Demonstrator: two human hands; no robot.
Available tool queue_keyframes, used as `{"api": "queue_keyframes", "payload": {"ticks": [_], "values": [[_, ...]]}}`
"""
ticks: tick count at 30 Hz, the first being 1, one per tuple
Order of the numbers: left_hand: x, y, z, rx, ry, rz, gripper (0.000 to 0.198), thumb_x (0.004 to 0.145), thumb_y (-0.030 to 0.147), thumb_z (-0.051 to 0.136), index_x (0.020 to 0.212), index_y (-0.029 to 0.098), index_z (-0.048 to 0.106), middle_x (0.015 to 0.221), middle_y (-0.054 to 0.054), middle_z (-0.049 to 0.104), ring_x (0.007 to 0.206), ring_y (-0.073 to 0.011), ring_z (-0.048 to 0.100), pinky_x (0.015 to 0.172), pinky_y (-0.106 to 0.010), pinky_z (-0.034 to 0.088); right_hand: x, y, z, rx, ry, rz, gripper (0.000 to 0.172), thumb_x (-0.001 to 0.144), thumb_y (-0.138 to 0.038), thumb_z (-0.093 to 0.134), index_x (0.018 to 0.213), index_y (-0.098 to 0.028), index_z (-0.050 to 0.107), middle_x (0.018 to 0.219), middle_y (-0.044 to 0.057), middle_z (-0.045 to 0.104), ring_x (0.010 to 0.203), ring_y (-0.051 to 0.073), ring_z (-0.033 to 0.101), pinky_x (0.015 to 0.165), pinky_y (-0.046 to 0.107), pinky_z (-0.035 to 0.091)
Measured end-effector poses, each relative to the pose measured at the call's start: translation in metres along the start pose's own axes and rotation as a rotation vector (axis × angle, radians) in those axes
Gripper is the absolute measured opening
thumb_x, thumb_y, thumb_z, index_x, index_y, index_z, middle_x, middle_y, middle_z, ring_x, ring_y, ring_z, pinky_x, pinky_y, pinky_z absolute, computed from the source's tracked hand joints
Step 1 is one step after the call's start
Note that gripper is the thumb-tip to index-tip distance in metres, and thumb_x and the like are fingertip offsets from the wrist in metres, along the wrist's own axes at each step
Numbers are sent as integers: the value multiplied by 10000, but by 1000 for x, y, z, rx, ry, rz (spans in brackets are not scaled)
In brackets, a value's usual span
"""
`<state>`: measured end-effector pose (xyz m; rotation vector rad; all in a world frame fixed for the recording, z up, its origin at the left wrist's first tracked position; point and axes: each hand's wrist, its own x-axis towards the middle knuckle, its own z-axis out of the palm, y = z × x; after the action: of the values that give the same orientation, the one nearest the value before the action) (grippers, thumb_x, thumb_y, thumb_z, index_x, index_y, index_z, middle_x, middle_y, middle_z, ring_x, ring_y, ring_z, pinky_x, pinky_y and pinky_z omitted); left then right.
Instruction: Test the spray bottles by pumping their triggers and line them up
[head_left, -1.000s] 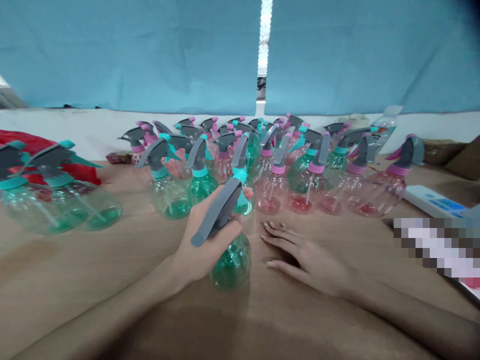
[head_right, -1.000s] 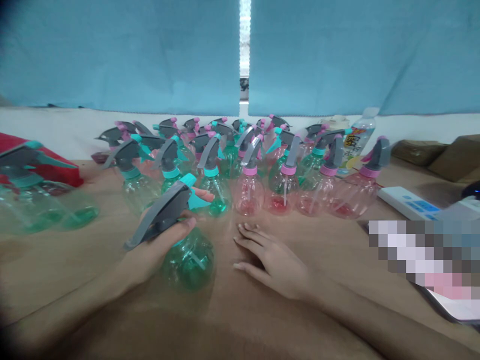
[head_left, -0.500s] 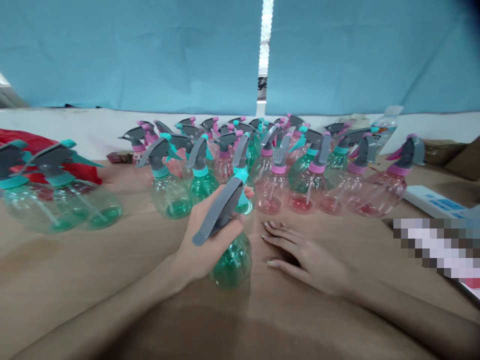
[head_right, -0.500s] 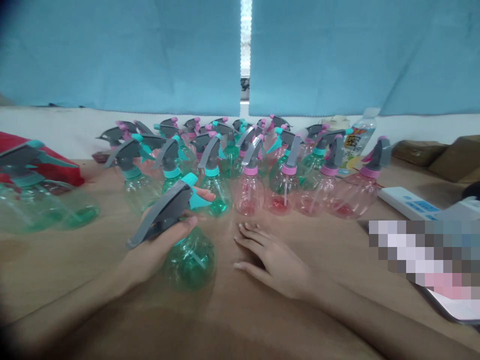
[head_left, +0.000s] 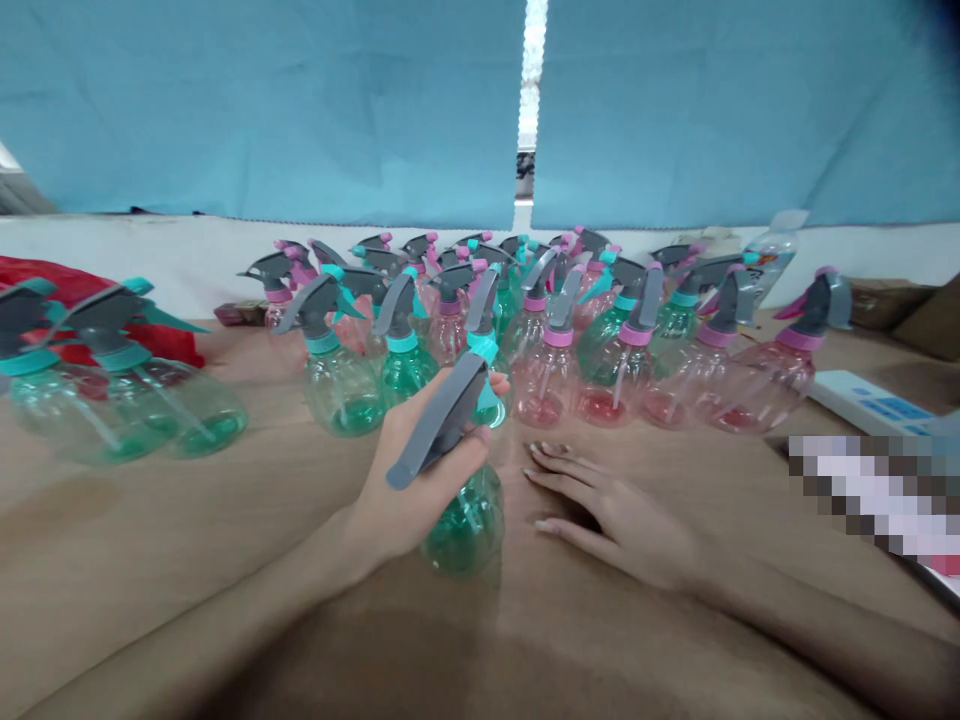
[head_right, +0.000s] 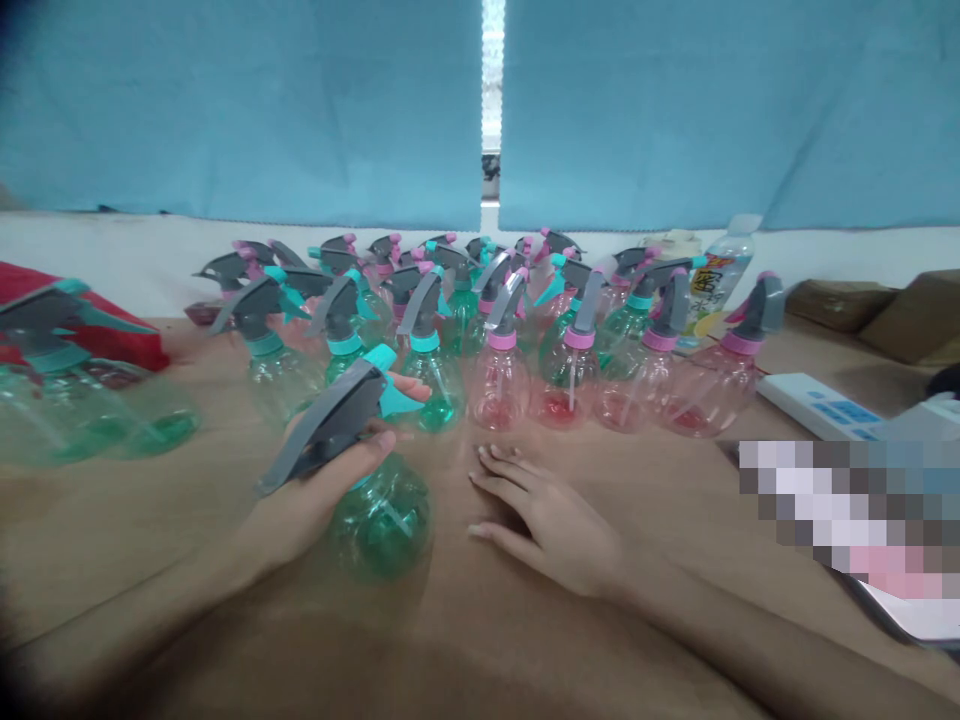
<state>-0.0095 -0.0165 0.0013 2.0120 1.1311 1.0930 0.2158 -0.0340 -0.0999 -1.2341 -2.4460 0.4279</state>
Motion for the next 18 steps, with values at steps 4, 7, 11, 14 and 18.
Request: {"api": "queue_keyframes", "payload": {"ticks": [4,7,11,14,18], "values": [[0,0,0,-25,-2,16,354,764,172,514,1101,245,592,988,3,668,681,-151,586,670,-296,500,0,1,0,-7,-6,-3,558,922,-515,450,1397,-222,442,1493,58,380,1383,243,324,1132,473,297],[1,1,0,-19,1,20,347,753,170,519,1082,247,601,985,2,677,688,-158,597,674,-303,508,0,1,1,-10,-1,-6,556,923,-516,449,1398,-226,440,1493,57,380,1384,242,323,1133,475,293],[2,4,-1,-23,13,17,327,728,199,521,1033,272,615,992,1,683,708,-185,613,684,-334,521,0,1,1,19,20,-16,544,917,-507,471,1394,-246,446,1481,57,401,1374,250,342,1126,486,300],[3,6,-2,-10,12,21,292,717,214,505,976,283,621,890,11,677,666,-189,597,613,-322,500,0,1,1,10,12,-12,549,920,-508,462,1397,-238,441,1485,58,393,1374,245,342,1127,476,304],[2,4,-5,66,3,21,259,702,200,473,906,278,612,570,42,525,511,-168,494,492,-292,401,-1,3,2,18,34,-20,542,915,-501,477,1395,-250,444,1478,56,405,1370,253,349,1123,488,307]]}}
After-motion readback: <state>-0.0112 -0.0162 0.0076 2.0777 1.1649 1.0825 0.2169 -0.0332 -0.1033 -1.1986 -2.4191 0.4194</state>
